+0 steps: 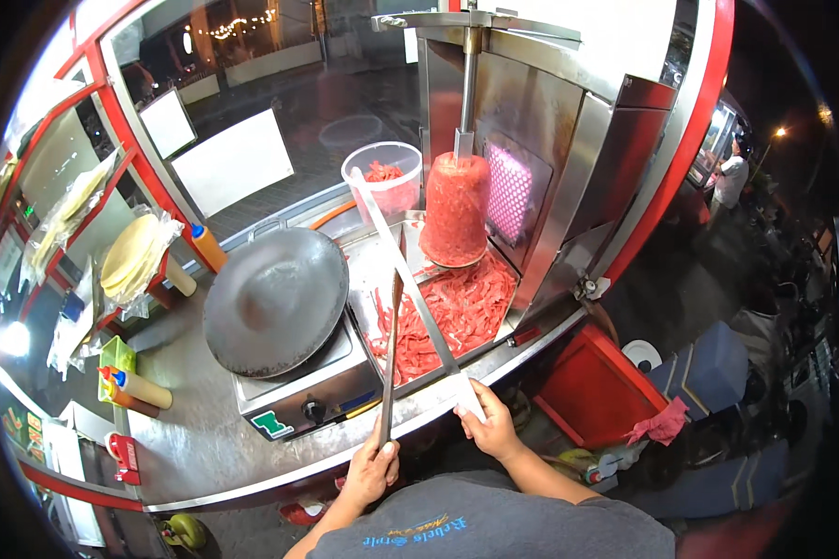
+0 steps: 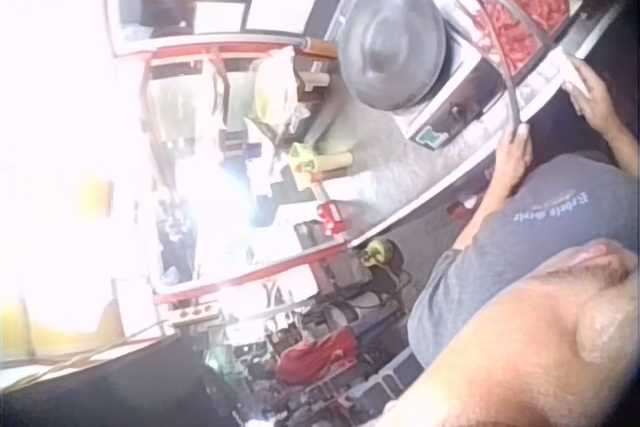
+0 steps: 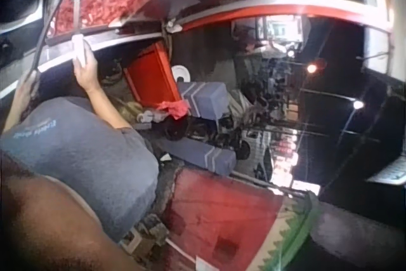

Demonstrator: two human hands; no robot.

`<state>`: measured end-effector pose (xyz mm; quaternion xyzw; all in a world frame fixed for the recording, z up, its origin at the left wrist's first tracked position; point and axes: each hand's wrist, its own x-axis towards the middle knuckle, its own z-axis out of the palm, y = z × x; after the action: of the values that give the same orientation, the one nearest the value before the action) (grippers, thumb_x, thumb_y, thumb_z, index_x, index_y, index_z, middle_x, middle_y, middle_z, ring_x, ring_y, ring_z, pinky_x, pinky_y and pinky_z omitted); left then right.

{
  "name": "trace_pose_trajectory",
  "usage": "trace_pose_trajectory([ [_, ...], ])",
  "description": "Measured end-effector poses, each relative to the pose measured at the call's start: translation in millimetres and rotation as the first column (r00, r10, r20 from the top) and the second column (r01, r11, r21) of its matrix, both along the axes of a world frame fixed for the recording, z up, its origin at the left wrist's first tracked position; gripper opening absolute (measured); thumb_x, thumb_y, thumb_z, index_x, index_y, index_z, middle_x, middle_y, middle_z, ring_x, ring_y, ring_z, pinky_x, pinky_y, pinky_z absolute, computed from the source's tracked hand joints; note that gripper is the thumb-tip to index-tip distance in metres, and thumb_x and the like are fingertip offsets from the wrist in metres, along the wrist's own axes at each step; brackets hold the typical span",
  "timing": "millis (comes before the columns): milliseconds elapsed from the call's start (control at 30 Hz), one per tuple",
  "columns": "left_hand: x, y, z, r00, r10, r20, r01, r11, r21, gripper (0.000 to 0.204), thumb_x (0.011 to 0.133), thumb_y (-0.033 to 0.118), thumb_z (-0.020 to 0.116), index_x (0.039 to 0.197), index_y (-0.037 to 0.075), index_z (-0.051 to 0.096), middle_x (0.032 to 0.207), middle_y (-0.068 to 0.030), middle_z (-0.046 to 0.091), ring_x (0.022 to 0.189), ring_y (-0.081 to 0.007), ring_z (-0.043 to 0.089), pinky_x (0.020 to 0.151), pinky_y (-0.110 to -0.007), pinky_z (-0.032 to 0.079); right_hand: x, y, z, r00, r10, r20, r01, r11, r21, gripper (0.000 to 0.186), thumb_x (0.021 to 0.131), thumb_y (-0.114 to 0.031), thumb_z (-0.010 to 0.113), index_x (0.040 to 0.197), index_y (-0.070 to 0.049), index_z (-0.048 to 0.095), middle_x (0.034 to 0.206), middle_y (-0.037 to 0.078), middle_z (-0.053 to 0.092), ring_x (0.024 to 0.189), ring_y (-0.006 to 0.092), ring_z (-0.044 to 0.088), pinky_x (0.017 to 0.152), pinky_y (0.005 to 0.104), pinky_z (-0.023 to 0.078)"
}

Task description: The person stirs sliced meat in a metal tray with a spatula, then slices meat from a vertical rotisserie spit into the tray using a long knife and a spatula.

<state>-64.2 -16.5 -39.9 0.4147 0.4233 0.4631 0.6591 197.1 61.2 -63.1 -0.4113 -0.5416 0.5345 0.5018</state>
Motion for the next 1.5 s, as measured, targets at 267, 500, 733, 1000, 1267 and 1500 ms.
trace_pose_trajectory([
  [267,49,33,5,0.992,-0.028,-0.121,0.027,1.000,-0.009,0.077,0.113,0.040,0.056,0.174,0.019,0.015,0.084,0.0021,0.046,0.057,-0.0089,0.044,0.053,-0.026,0.042,27,54,25,0.983,0.181,-0.044,-0.177,0.981,0.083,0.070,0.108,0.000,0.058,0.170,-0.010,0.029,0.107,0.009,0.071,0.065,0.0072,0.056,0.058,0.0241,0.050],
  [500,111,80,15,0.976,0.195,-0.100,-0.198,0.980,-0.022,0.069,0.115,0.033,0.052,0.174,0.018,0.018,0.088,0.0005,0.047,0.056,-0.0083,0.044,0.051,-0.026,0.043,63,116,15,0.963,0.246,0.108,-0.265,0.932,0.246,0.064,0.106,0.001,0.061,0.166,-0.009,0.042,0.106,0.008,0.072,0.066,0.0068,0.058,0.060,0.0239,0.052],
  [733,154,104,26,0.927,0.306,-0.217,-0.306,0.951,0.031,0.064,0.118,0.030,0.046,0.174,0.019,0.018,0.081,0.0017,0.047,0.055,-0.0075,0.045,0.051,-0.026,0.045,61,163,43,0.973,0.036,0.228,-0.173,0.771,0.613,0.060,0.103,0.004,0.062,0.161,-0.007,0.050,0.104,0.010,0.065,0.068,0.0086,0.060,0.059,0.0266,0.053],
  [1000,123,82,44,0.917,0.155,-0.368,-0.180,0.983,-0.035,0.065,0.116,0.020,0.049,0.174,0.020,0.020,0.070,-0.0001,0.051,0.055,-0.0095,0.050,0.053,-0.028,0.045,107,127,5,0.933,-0.116,0.340,-0.096,0.832,0.547,0.056,0.097,0.007,0.067,0.151,-0.003,0.060,0.097,0.019,0.065,0.080,0.0312,0.064,0.075,0.0417,0.054],
  [1267,116,76,35,0.918,0.099,-0.384,-0.104,0.995,0.008,0.068,0.115,0.020,0.049,0.174,0.016,0.015,0.066,-0.0018,0.052,0.054,-0.0102,0.052,0.053,-0.030,0.049,67,152,22,0.906,-0.253,0.340,-0.039,0.749,0.662,0.058,0.102,0.008,0.061,0.158,-0.005,0.053,0.102,0.012,0.059,0.064,0.0139,0.056,0.053,0.0284,0.051],
  [1500,118,85,39,0.922,0.076,-0.380,-0.073,0.997,0.021,0.072,0.116,0.024,0.049,0.174,0.015,0.009,0.065,-0.0029,0.054,0.055,-0.0116,0.055,0.055,-0.031,0.051,141,65,-58,0.928,-0.072,0.366,-0.127,0.862,0.491,0.061,0.106,0.006,0.057,0.164,-0.010,0.046,0.102,0.013,0.059,0.058,0.0110,0.056,0.048,0.0288,0.052],
])
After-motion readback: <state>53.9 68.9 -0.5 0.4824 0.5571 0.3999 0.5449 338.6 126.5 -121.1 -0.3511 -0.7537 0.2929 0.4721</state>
